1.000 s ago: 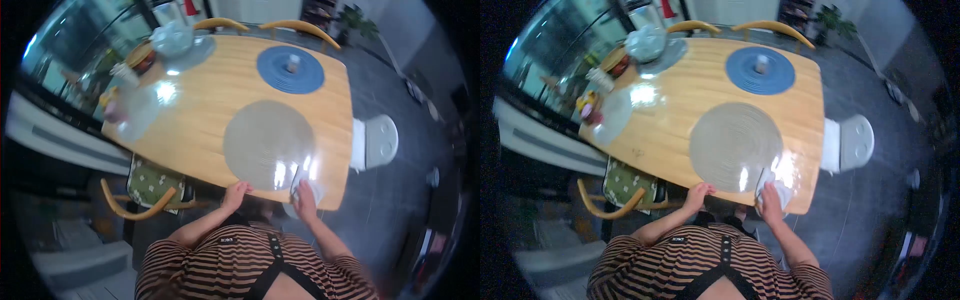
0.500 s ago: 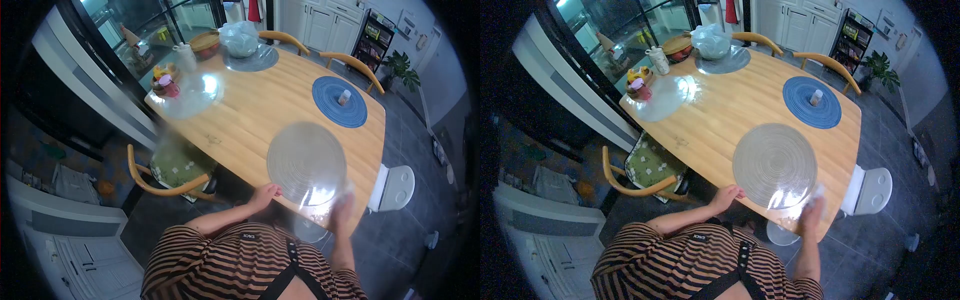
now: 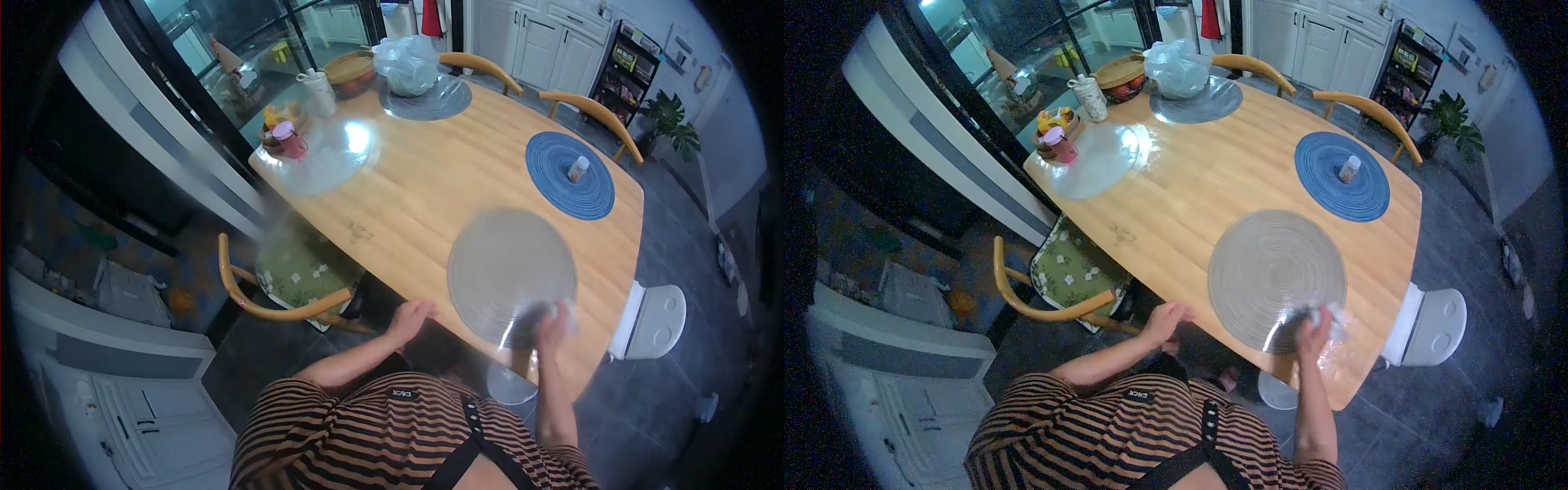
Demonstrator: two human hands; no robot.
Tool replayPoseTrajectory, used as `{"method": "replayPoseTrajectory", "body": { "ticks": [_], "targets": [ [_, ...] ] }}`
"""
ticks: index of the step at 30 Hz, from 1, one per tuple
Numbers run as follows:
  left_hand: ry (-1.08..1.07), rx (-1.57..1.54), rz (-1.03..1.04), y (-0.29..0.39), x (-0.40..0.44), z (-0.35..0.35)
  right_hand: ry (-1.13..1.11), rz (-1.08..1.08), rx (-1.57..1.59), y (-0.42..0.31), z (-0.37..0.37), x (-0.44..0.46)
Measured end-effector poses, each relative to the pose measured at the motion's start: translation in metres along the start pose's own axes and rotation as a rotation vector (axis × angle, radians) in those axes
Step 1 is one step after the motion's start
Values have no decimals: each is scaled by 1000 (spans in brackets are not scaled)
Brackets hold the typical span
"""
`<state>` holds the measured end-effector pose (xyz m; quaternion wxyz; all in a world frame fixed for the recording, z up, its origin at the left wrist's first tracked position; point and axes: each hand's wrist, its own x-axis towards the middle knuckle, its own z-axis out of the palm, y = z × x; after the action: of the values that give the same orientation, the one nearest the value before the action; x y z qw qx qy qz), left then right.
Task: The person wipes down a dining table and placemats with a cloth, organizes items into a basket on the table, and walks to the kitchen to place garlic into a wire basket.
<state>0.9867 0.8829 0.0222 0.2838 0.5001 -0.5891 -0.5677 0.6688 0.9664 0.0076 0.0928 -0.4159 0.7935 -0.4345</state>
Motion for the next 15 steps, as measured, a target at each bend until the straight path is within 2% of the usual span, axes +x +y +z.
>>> {"method": "replayPoseTrajectory", "body": {
  "ticks": [1,4,8,9,11,13,15],
  "targets": [
    [3,14,-3,-1,1,-1,-59,-122,101,-19,22,-8],
    [-36,-58,-28,12,7,-5,-291,-446,108,-64,72,-35],
    [-70,-130,11,11,23,-23,-532,-582,-331,-104,83,-52],
    [-69,-108,30,12,29,-33,-534,-552,-302,-86,83,-50],
    [-53,-106,46,11,37,-52,-441,-466,-332,-61,66,-43],
    [-22,-151,43,9,43,-71,-144,-233,-350,-31,51,-28],
    [-7,-125,62,-8,53,-90,21,-174,-408,5,18,-9]
  ]
}}
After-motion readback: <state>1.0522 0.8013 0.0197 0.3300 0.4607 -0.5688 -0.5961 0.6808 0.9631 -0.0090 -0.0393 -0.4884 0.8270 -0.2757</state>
